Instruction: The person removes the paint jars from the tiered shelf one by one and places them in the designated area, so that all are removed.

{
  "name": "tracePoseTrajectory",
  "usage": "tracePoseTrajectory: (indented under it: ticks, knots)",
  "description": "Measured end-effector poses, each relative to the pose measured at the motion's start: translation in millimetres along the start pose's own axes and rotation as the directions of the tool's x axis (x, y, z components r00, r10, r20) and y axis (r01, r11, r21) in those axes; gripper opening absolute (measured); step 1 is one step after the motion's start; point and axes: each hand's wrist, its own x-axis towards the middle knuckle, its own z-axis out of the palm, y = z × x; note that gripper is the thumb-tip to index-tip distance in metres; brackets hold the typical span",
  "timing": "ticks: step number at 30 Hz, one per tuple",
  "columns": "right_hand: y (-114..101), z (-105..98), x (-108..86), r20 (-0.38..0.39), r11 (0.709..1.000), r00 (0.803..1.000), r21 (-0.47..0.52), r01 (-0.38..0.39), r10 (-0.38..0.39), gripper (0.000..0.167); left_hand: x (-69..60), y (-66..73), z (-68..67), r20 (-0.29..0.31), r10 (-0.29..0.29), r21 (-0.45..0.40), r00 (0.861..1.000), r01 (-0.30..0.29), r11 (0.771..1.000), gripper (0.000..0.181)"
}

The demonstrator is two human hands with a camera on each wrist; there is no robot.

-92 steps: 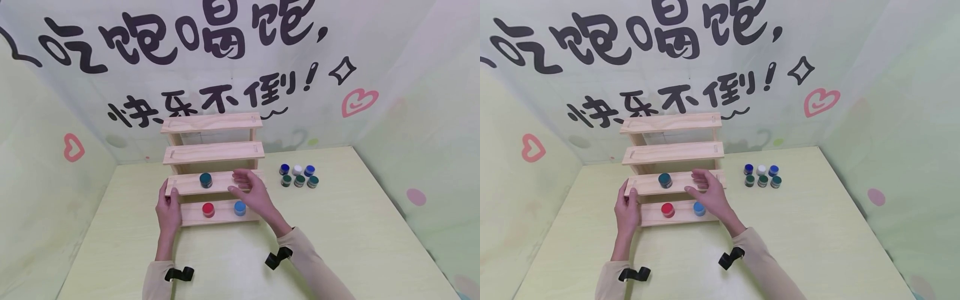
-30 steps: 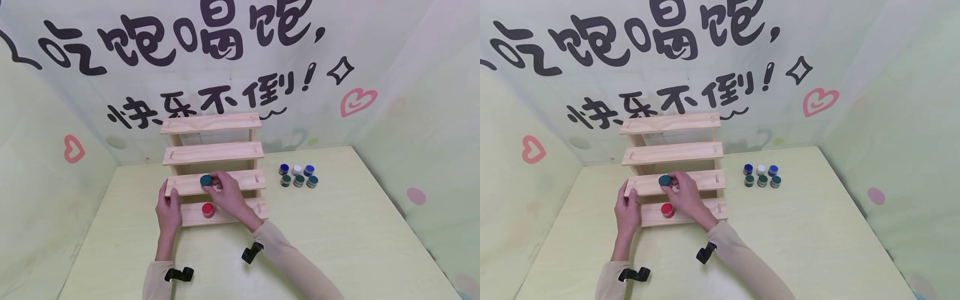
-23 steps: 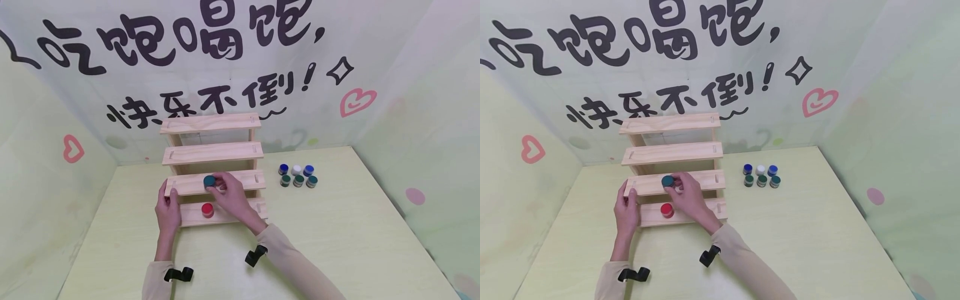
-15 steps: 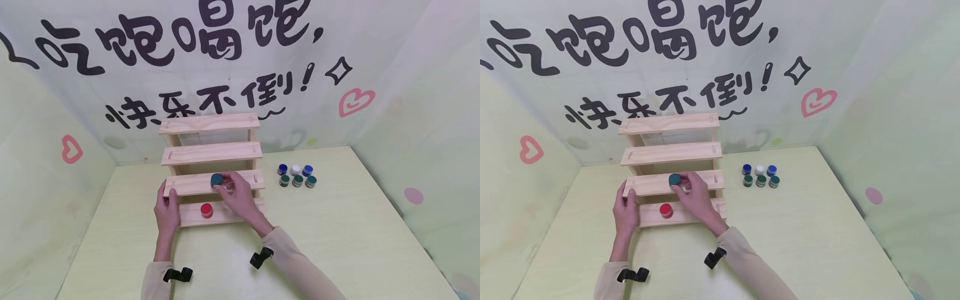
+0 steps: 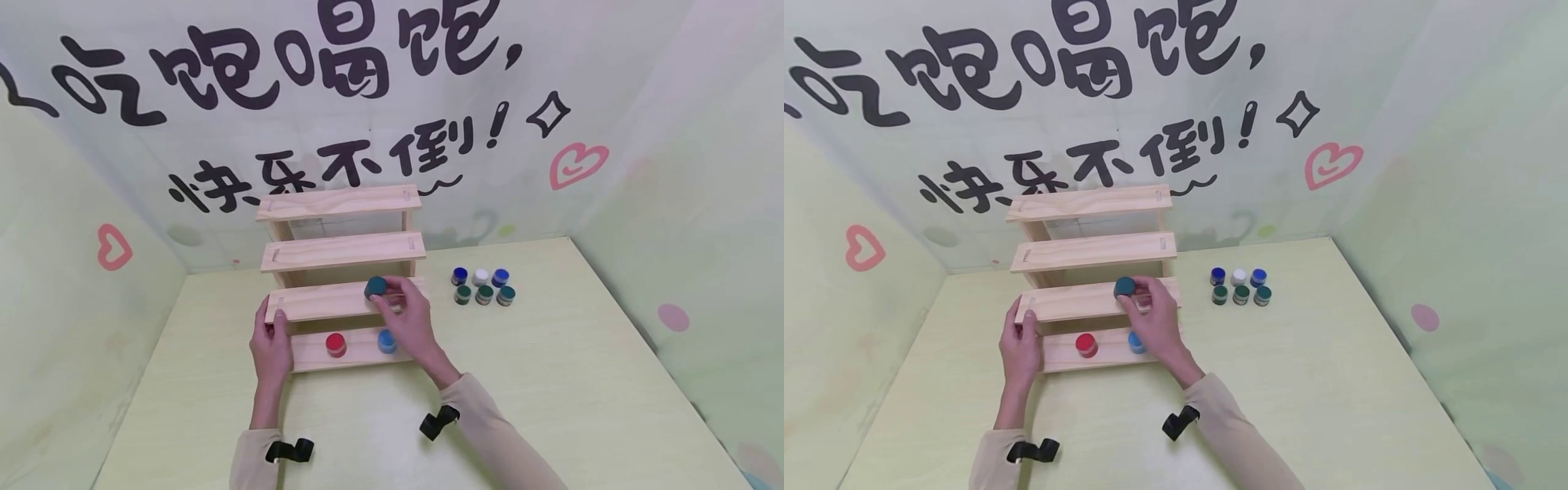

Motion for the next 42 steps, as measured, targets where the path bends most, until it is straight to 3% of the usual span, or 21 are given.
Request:
tracePoseTrajectory:
  ticks: [10, 20, 30, 42]
  knots:
    - [6.1, -13.5, -4.7, -0.084, 1.0, 0.996, 0.016, -0.011, 0.012, 0.034, -0.4, 0.6, -0.3, -0.005, 0.009, -0.008, 1.0, -0.01, 1.0, 0.047]
    - [9.7, -30.8, -8.9, -0.187, 0.994, 0.979, 0.084, -0.067, 0.082, 0.034, -0.6, 1.6, -0.2, -0.003, 0.021, -0.018, 1.0, -0.021, 1.0, 0.046]
    - [-16.4, -52.2, -12.4, -0.277, 0.991, 0.957, 0.119, -0.057, 0.089, 0.033, -0.1, 0.2, 0.1, 0.006, 0.012, -0.009, 1.0, -0.012, 1.0, 0.048]
    - [2.5, -78.7, -17.8, -0.331, 0.99, 0.936, 0.106, -0.089, 0.12, 0.035, -0.7, 1.8, -0.5, -0.007, 0.01, -0.007, 1.0, -0.01, 1.0, 0.047]
